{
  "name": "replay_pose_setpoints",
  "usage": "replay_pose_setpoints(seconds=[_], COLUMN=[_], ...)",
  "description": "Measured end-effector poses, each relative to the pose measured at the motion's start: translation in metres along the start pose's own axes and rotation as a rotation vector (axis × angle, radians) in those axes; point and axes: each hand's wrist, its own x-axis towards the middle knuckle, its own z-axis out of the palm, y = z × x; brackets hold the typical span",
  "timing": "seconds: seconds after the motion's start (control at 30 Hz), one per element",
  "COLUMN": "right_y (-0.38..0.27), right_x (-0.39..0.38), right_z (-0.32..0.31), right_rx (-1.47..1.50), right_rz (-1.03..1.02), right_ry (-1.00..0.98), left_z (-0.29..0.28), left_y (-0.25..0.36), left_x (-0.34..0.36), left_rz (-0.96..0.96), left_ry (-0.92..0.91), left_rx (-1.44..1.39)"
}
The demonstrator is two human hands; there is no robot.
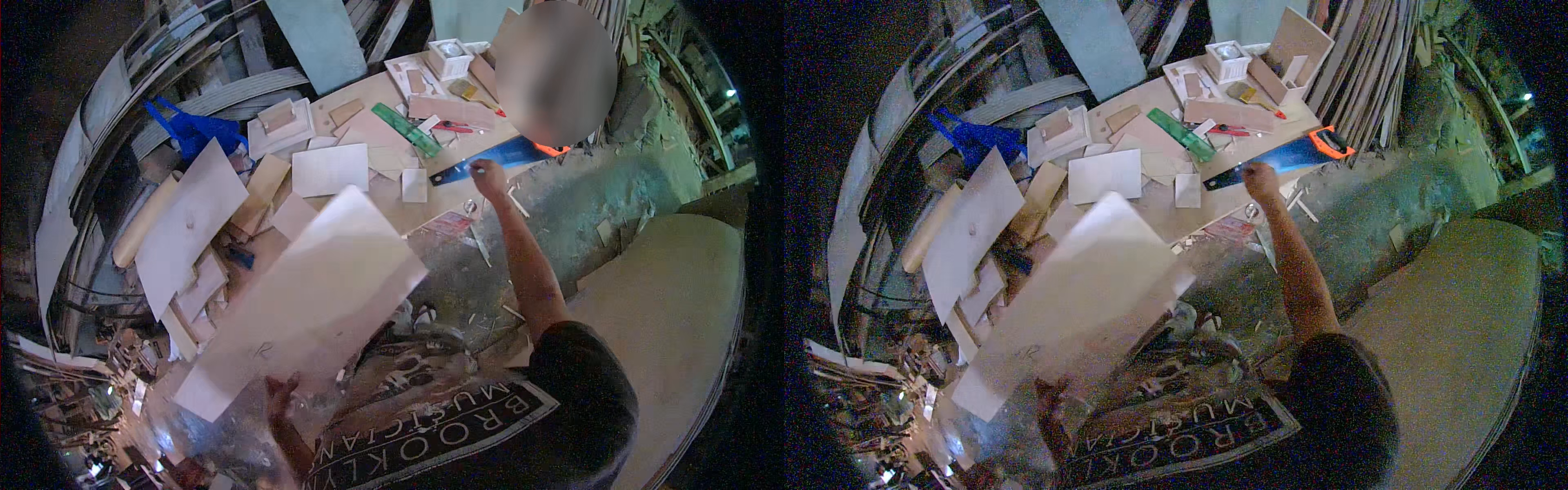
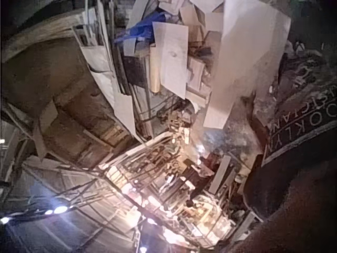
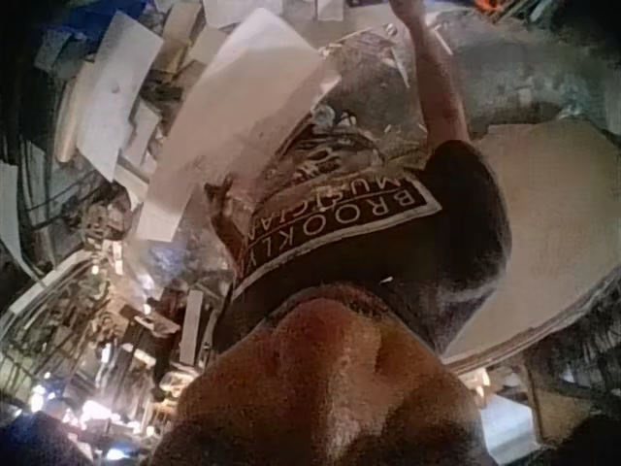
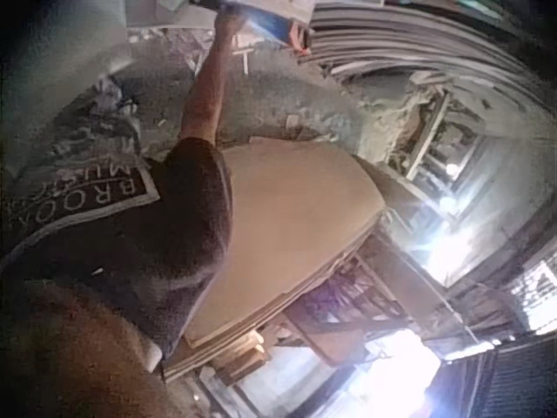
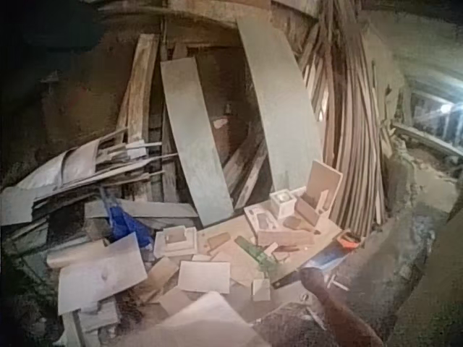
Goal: Measure and mark wood pieces for cutting and assembly in a woodworking shop.
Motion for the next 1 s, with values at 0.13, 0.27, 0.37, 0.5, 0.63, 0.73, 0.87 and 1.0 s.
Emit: replay_pose_setpoints(seconds=[0.13,0.27,0.37,0.5,0.63,0.73,0.87,1.0], right_y=[-0.052,-0.082,-0.087,-0.087,-0.085,-0.075,-0.081,-0.133], right_x=[0.052,0.083,0.089,0.092,0.099,0.099,0.085,0.018], right_z=[0.063,0.099,0.109,0.116,0.117,0.1,0.063,0.049], right_rx=[-0.059,-0.516,-0.542,-0.415,-0.425,-0.342,-0.174,0.93], right_rz=[-0.19,-0.326,-0.371,-0.391,-0.413,-0.358,-0.574,0.301], right_ry=[-0.007,-0.183,-0.259,-0.184,-0.266,-0.025,0.327,-0.302], left_z=[-0.065,-0.09,-0.072,-0.053,-0.057,-0.032,0.044,0.105], left_y=[-0.042,-0.038,-0.013,0.01,0.02,0.023,0.066,0.156], left_x=[0.044,0.022,-0.002,-0.038,-0.031,0.003,0.072,0.109], left_rz=[0.411,0.315,0.247,0.192,1.188,0.249,0.339,0.434], left_ry=[-0.174,-0.093,0.14,0.236,0.324,0.057,0.0,-0.123], left_rx=[0.121,-0.205,-0.357,-0.647,0.722,-0.25,-0.161,0.545])
